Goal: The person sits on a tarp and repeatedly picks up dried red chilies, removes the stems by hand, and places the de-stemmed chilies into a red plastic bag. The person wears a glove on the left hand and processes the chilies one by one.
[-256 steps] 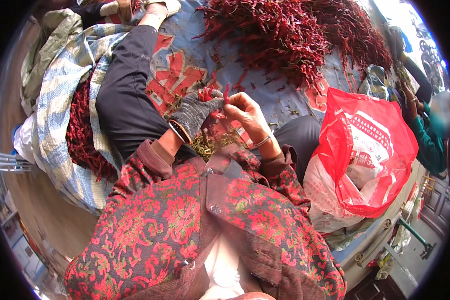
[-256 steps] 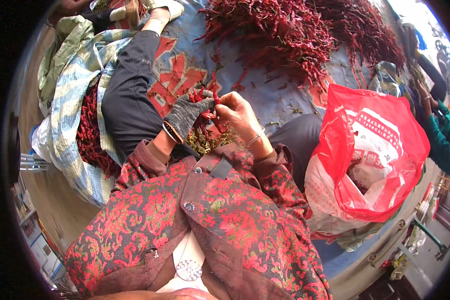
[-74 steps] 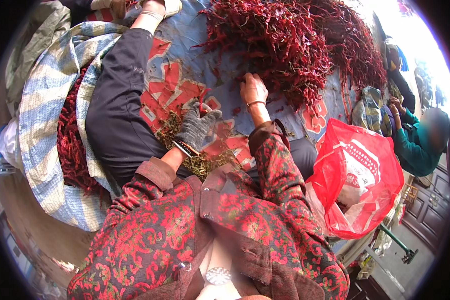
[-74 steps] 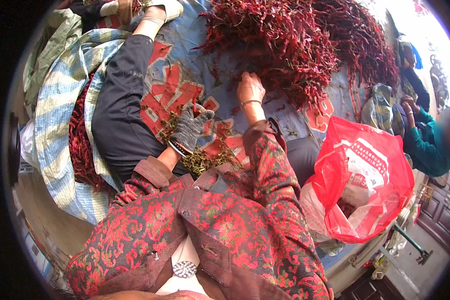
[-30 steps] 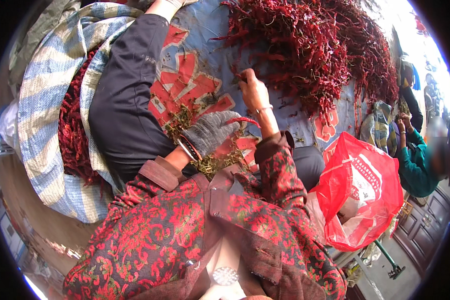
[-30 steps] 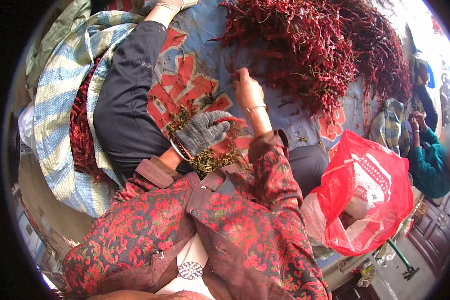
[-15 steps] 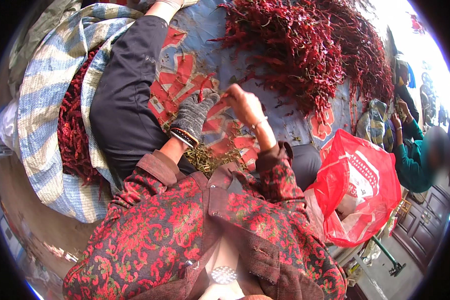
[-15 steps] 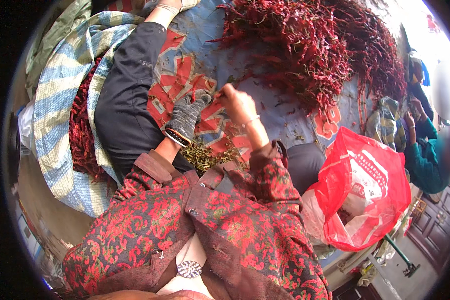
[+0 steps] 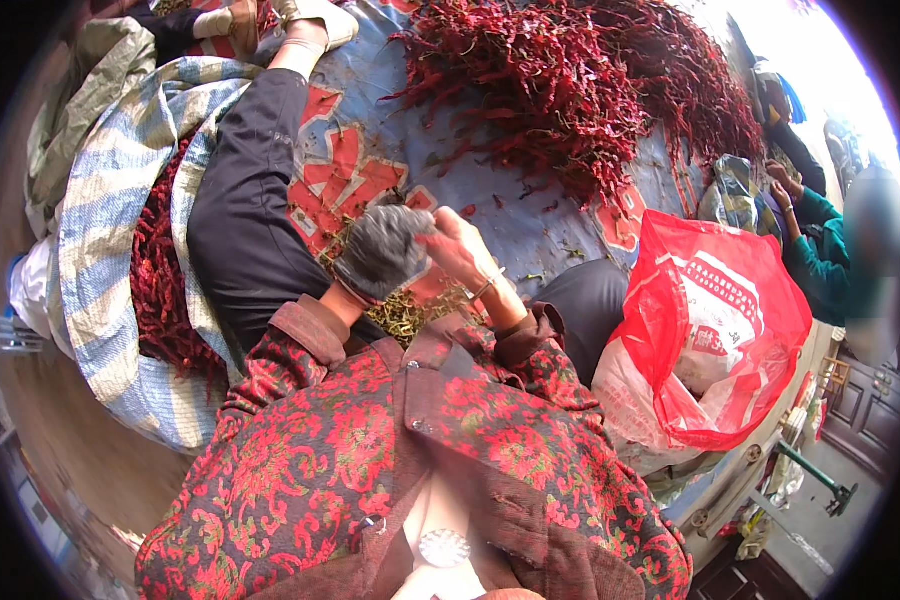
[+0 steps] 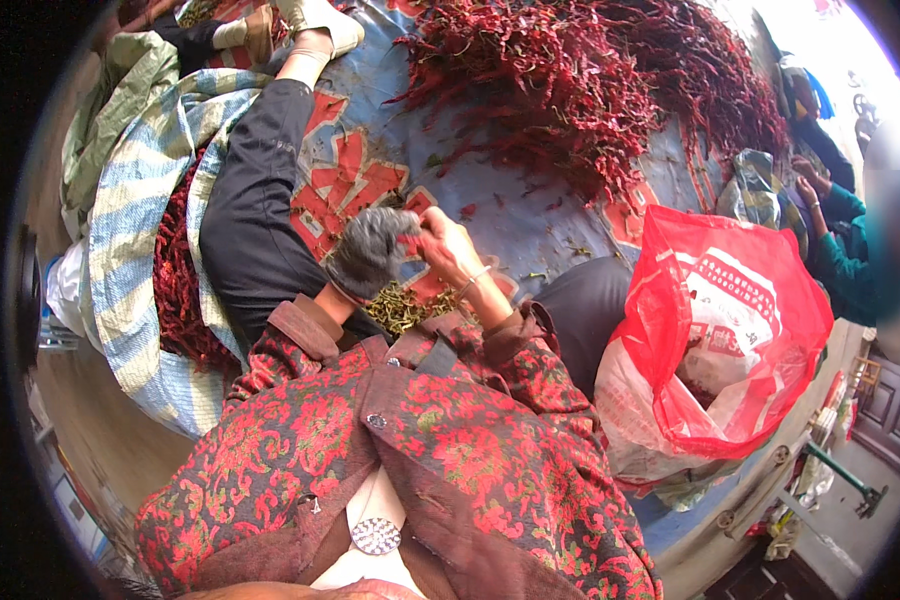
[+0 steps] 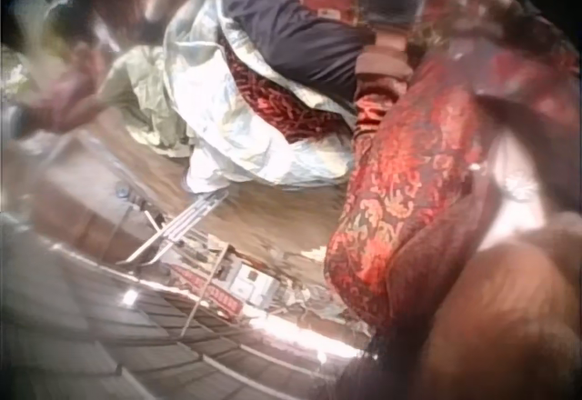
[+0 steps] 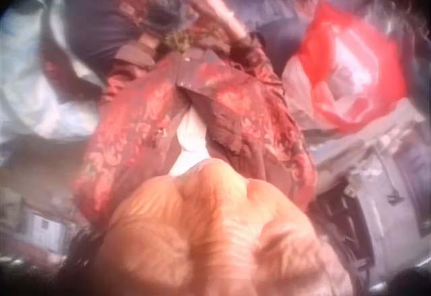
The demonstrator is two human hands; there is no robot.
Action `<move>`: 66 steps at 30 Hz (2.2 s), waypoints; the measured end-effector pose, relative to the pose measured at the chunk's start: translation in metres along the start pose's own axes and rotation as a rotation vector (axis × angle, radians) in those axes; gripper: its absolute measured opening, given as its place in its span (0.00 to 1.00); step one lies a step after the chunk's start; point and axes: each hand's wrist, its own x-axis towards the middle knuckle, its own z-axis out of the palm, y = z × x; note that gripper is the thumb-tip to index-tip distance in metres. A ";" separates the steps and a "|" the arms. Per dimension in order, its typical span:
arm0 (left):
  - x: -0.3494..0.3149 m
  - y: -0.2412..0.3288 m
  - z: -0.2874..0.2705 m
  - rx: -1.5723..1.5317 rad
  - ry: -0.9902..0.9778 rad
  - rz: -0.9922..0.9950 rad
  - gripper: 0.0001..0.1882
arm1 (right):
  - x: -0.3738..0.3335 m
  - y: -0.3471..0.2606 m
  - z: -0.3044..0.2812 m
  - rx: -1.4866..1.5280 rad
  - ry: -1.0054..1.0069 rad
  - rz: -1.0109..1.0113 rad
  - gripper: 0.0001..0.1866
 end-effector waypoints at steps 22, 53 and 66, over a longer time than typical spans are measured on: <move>-0.017 -0.036 0.022 0.458 -0.383 -0.039 0.15 | -0.063 -0.026 -0.156 -0.901 0.718 -0.279 0.14; 0.020 0.002 0.049 -0.428 0.059 -0.140 0.07 | 0.034 0.082 -0.011 -0.174 0.426 0.126 0.12; 0.014 -0.033 0.066 -1.233 0.002 -1.095 0.07 | 0.083 0.088 -0.050 0.118 0.257 0.224 0.20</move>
